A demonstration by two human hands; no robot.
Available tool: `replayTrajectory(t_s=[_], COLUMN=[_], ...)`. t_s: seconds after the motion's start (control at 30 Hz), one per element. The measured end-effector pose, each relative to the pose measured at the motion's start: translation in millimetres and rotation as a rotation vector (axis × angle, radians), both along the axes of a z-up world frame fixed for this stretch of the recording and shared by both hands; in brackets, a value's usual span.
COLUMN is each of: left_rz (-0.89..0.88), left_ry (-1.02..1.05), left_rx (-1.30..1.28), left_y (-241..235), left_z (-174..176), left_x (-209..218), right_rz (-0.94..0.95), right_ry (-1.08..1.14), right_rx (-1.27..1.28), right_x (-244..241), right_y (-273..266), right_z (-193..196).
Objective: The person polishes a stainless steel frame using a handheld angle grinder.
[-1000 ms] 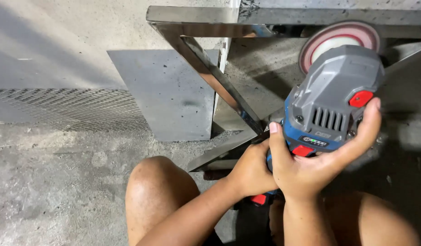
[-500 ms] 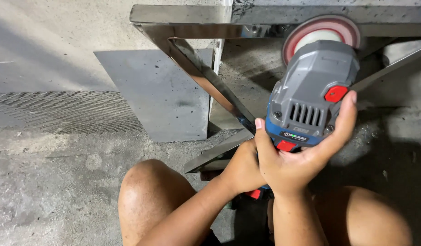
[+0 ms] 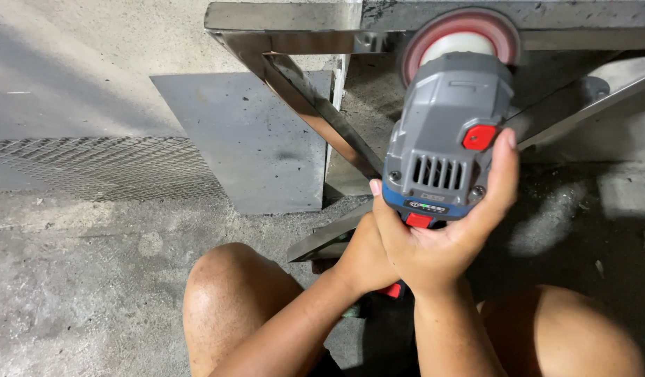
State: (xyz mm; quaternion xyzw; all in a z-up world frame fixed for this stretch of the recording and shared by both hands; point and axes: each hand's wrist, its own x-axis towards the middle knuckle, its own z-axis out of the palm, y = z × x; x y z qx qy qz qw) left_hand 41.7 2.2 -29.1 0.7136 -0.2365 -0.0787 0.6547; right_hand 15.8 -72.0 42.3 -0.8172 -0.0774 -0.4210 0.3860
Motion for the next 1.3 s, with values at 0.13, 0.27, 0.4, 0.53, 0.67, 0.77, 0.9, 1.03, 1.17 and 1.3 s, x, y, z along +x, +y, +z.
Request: replayTrajectory(t_s=[0.13, 0.27, 0.4, 0.53, 0.67, 0.77, 0.9, 1.03, 1.17, 1.3], left_rz=[0.003, 0.006, 0.008, 0.017, 0.031, 0.037, 0.040, 0.059, 0.068, 0.082], left_ry=[-0.006, -0.010, -0.015, -0.015, -0.011, 0.000, 0.012, 0.018, 0.019, 0.033], left_rx=[0.002, 0.004, 0.001, -0.006, -0.007, -0.006, -0.022, -0.030, -0.047, -0.067], left_y=[1.4, 3.7, 4.3, 8.7, 8.1, 8.6, 7.8, 11.2, 11.6, 11.3], left_z=[11.7, 15.8, 17.6, 18.2, 21.6, 23.7, 26.0, 29.5, 33.3, 34.9], left_x=[-4.6, -7.3, -8.3, -8.6, -12.5, -13.7, -16.6, -19.0, -17.7, -19.8], right_rz=[0.033, 0.023, -0.021, -0.095, -0.100, -0.091, -0.082, 0.040, 0.092, 0.083], right_ry=[-0.008, -0.009, -0.014, -0.012, -0.015, -0.016, -0.016, -0.021, -0.032, -0.036], right_rx=[0.003, 0.017, 0.023, -0.014, -0.003, 0.000, -0.044, 0.019, 0.031, 0.004], right_x=[3.0, 1.9, 0.7, -2.3, -3.0, -2.2, 0.2, 3.0, 6.3, 5.2], right_y=[1.6, 1.2, -2.4, -5.9, -5.5, -4.1, -2.9, 1.8, 3.4, -0.7], right_z=[4.6, 5.2, 6.6, 4.8, 4.3, 2.7, 1.8, 7.3, 10.8, 12.1])
